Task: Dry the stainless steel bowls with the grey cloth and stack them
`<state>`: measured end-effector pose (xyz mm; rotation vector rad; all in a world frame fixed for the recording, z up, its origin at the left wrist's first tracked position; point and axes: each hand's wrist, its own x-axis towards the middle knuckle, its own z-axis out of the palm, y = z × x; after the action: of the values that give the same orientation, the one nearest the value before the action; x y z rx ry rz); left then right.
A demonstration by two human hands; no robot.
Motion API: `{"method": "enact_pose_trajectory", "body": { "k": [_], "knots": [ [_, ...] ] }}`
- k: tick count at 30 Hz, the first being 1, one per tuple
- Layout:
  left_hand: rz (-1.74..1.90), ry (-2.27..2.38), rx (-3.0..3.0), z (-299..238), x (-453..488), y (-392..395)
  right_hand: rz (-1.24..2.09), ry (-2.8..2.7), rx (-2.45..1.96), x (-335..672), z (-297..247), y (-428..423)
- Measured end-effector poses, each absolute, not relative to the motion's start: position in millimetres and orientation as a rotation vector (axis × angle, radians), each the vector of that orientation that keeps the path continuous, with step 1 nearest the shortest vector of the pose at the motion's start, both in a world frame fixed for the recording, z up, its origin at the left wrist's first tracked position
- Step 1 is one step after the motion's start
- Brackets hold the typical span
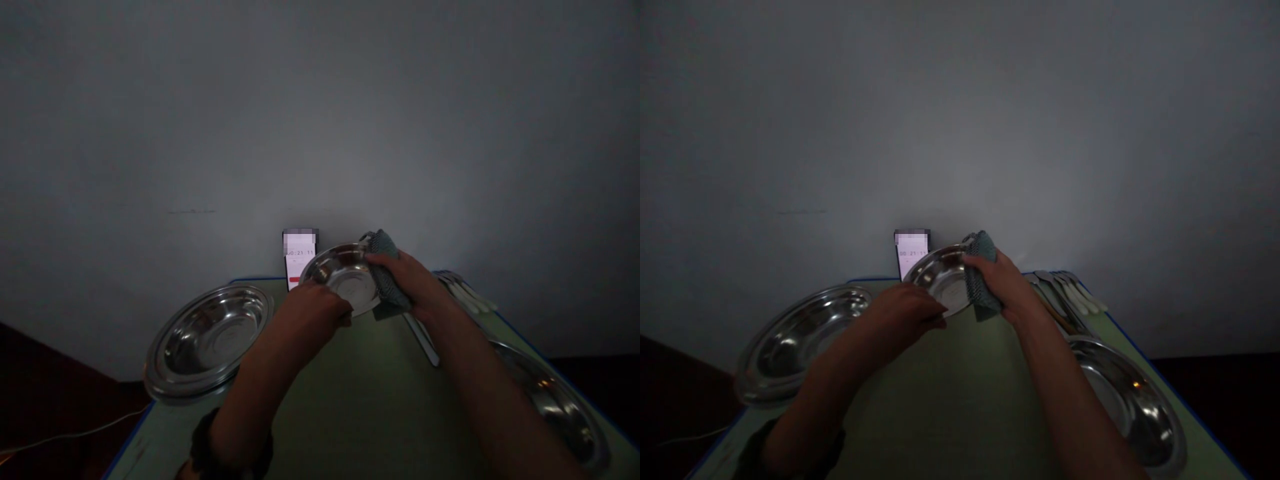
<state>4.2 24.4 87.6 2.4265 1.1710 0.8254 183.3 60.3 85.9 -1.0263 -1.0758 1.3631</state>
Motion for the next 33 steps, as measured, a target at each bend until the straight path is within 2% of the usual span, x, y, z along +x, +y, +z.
{"method": "enact_pose_trajectory", "body": {
  "k": [6, 9, 14, 22, 29, 33],
  "knots": [
    [1.342, 1.048, 2.174, 84.2, -12.4, 38.7, 0.9, -1.249, -1.147, 186.1, 80.9, 65.4],
    [1.514, 0.994, 1.713, 90.2, -19.3, 36.7, 0.786, -1.21, -1.13, 190.7, 77.2, 71.7],
    [1.416, 0.715, 1.091, 102.2, -13.3, 29.2, 0.713, -1.287, -1.088, 194.1, 77.6, 71.5],
    [1.185, 0.884, 0.791, 94.2, -11.7, 34.2, 0.685, -1.606, -1.121, 185.2, 85.7, 63.3],
    [0.931, 0.901, 0.896, 87.3, -12.0, 30.8, 0.191, -1.705, -1.033, 190.9, 85.1, 62.8],
    [0.907, 0.856, 0.896, 82.6, -9.3, 30.8, 0.414, -2.169, -1.024, 186.3, 79.3, 52.7]
  ]
}}
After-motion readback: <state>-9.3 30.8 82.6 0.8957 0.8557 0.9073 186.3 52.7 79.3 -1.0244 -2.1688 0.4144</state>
